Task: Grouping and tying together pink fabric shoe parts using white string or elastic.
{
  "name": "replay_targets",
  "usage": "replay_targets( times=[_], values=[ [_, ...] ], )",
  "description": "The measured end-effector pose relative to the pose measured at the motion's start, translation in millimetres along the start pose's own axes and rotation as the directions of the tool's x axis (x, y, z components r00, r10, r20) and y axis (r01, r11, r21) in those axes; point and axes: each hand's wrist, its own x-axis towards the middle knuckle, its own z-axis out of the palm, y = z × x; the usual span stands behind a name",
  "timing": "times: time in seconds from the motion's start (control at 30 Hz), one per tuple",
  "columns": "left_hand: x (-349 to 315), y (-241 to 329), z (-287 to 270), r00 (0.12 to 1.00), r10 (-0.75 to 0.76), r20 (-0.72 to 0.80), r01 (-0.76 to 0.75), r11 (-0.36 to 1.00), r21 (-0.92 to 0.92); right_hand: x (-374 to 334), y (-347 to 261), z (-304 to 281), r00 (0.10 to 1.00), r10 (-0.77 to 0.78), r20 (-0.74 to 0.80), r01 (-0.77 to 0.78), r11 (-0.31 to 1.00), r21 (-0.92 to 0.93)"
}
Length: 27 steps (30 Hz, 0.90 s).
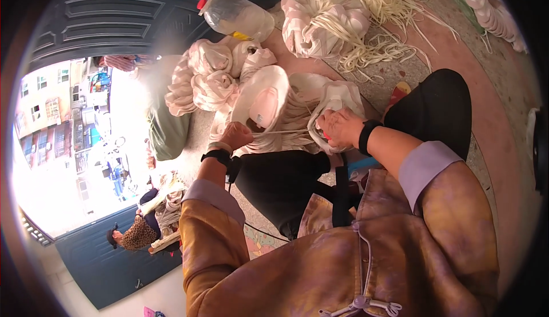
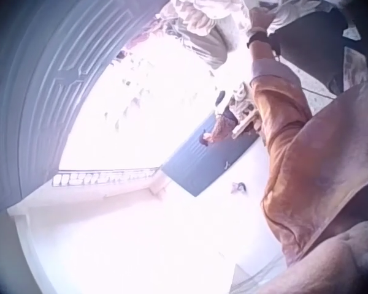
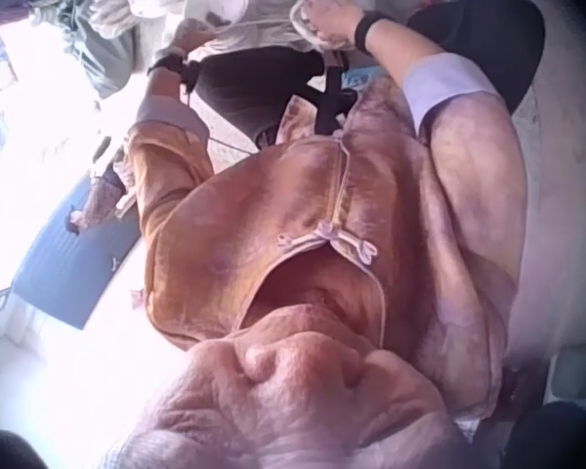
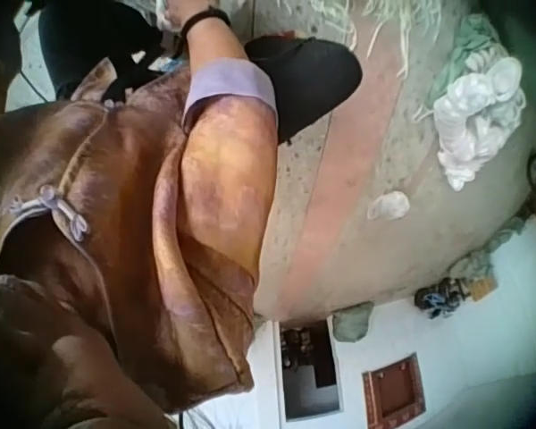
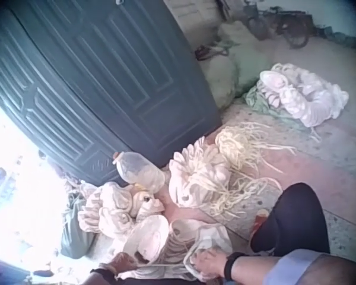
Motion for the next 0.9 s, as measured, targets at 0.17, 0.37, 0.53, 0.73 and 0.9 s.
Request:
replay_targets(
  times=[0.17,0.37,0.53,0.73,0.9],
  values=[
    [-32.5,20.7,-12.9,0.995,-0.067,0.069,0.068,0.998,-0.01,-0.7,3.0,21.0,0.989,-0.014,-0.147,0.017,1.0,0.021],
    [-51.3,60.5,-21.4,0.97,-0.091,0.227,0.106,0.993,-0.056,-2.8,2.0,23.3,0.987,0.149,-0.063,-0.148,0.989,0.023],
    [-48.1,71.1,-33.3,0.967,-0.156,0.204,0.162,0.987,-0.012,1.1,6.0,31.0,0.99,0.069,-0.126,-0.063,0.997,0.053],
    [-22.6,73.8,-47.5,0.999,-0.002,0.053,-0.001,0.999,0.052,7.2,8.1,25.4,0.991,0.102,-0.087,-0.098,0.994,0.046],
    [5.2,71.9,-57.6,0.998,-0.048,0.03,0.047,0.998,0.03,6.8,10.9,19.5,0.986,0.155,-0.066,-0.143,0.978,0.154]
  ],
)
